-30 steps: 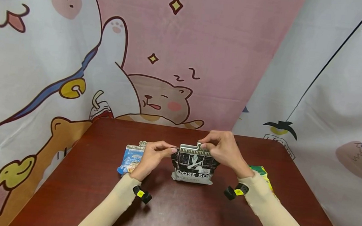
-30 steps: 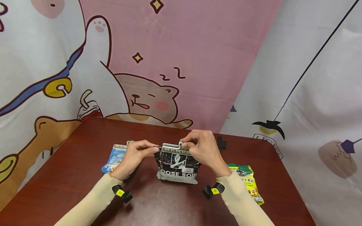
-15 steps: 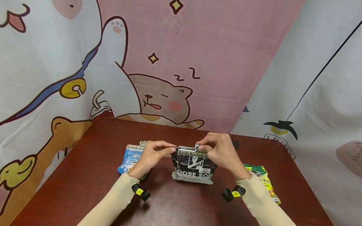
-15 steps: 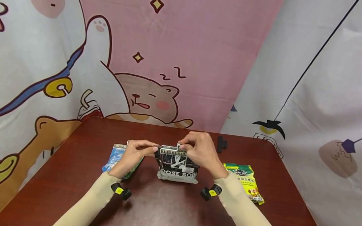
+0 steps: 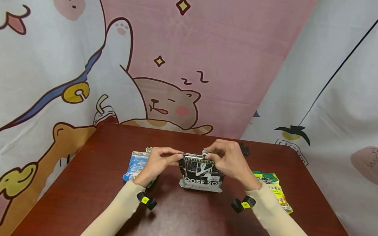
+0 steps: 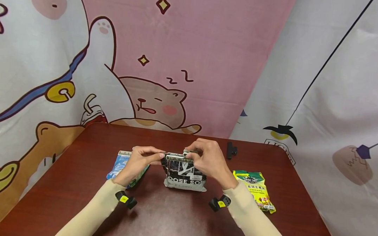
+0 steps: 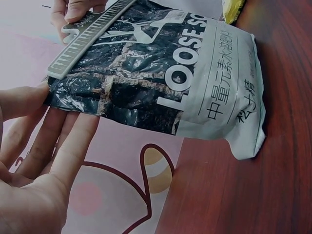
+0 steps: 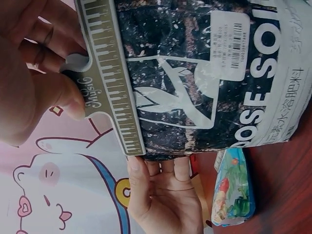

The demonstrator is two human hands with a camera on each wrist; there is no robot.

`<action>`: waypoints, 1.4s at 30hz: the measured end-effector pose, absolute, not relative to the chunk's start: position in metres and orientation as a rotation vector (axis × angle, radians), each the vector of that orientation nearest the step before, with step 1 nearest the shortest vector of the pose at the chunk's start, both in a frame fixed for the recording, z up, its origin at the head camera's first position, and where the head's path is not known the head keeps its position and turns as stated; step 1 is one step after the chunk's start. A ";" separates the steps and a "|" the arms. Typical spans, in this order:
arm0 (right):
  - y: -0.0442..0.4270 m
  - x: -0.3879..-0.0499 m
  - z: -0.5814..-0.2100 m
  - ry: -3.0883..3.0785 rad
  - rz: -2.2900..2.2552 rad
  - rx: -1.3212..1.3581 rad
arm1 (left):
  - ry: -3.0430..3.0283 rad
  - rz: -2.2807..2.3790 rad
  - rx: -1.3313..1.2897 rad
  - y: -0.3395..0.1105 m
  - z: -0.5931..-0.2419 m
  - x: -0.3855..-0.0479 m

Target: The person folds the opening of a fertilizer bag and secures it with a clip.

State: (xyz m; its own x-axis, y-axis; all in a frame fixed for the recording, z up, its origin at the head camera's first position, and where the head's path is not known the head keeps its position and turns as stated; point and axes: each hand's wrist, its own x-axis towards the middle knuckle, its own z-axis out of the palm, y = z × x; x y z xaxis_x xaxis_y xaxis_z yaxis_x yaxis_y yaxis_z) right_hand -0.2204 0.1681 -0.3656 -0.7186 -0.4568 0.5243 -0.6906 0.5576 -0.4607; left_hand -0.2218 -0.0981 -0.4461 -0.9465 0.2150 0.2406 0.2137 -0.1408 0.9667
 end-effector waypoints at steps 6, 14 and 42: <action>0.172 -0.218 -0.368 -2.481 0.953 0.954 | 2.102 2.290 0.508 -0.097 -0.444 -0.220; 0.179 -0.219 -0.370 -2.554 1.030 0.955 | 2.243 2.200 0.508 -0.098 -0.443 -0.220; 0.237 -0.213 -0.425 -2.642 1.506 0.502 | 2.443 2.115 0.362 -0.083 -0.448 -0.211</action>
